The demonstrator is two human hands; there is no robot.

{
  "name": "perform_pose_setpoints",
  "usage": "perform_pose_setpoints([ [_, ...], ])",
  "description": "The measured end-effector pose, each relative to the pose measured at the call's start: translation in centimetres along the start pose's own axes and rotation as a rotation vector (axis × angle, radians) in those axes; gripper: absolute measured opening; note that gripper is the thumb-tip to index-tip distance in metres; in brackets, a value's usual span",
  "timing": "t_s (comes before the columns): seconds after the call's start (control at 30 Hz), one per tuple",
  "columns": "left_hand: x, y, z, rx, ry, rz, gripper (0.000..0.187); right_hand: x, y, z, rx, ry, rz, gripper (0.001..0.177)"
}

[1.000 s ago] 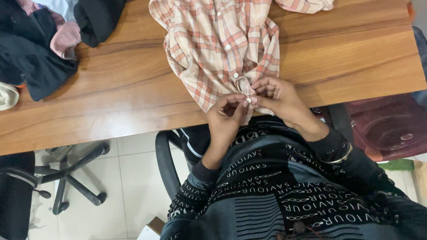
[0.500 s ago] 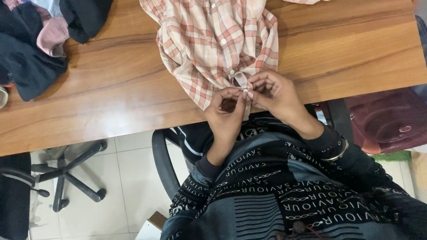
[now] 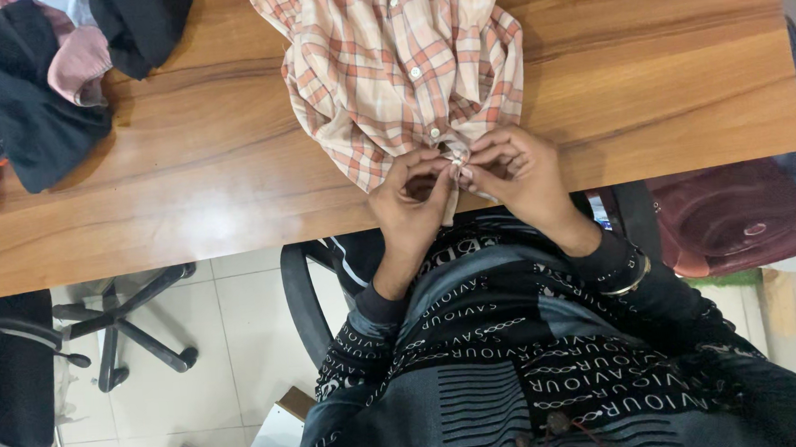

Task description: The person buttons a plaid shirt and folds it on a wooden table. They then pick up a black shirt, lay it flat, and fold it as well.

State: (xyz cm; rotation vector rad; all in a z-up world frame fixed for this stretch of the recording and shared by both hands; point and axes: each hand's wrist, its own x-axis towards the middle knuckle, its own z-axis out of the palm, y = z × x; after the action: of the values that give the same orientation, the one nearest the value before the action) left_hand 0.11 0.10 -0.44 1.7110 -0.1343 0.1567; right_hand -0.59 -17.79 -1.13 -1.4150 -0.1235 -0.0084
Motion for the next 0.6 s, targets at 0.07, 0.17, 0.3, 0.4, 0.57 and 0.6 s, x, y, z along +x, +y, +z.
perform_pose_setpoints([
  [0.07,-0.1,-0.4,0.1,-0.028,-0.006,-0.019,0.031,-0.2,0.4,0.4,-0.022,0.050,-0.021,0.026],
  [0.17,-0.2,-0.7,0.1,-0.077,-0.026,0.062,0.029,-0.3,0.6,0.9,-0.178,0.094,-0.171,0.029],
  [0.3,-0.1,0.3,-0.6,-0.086,-0.095,0.020,0.031,-0.5,0.2,2.0,-0.285,0.156,-0.250,0.026],
  [0.4,0.1,1.2,-0.1,-0.033,-0.077,-0.081,0.034,-1.0,-0.6,2.7,-0.542,0.194,-0.389,0.024],
  [0.57,0.6,0.3,0.0,0.010,-0.039,0.029,0.029,-1.0,-1.3,3.3,-0.610,0.211,-0.469,0.021],
  [0.6,0.6,0.0,0.1,0.000,-0.018,0.028,0.027,-1.0,-1.4,3.4,-0.617,0.220,-0.477,0.021],
])
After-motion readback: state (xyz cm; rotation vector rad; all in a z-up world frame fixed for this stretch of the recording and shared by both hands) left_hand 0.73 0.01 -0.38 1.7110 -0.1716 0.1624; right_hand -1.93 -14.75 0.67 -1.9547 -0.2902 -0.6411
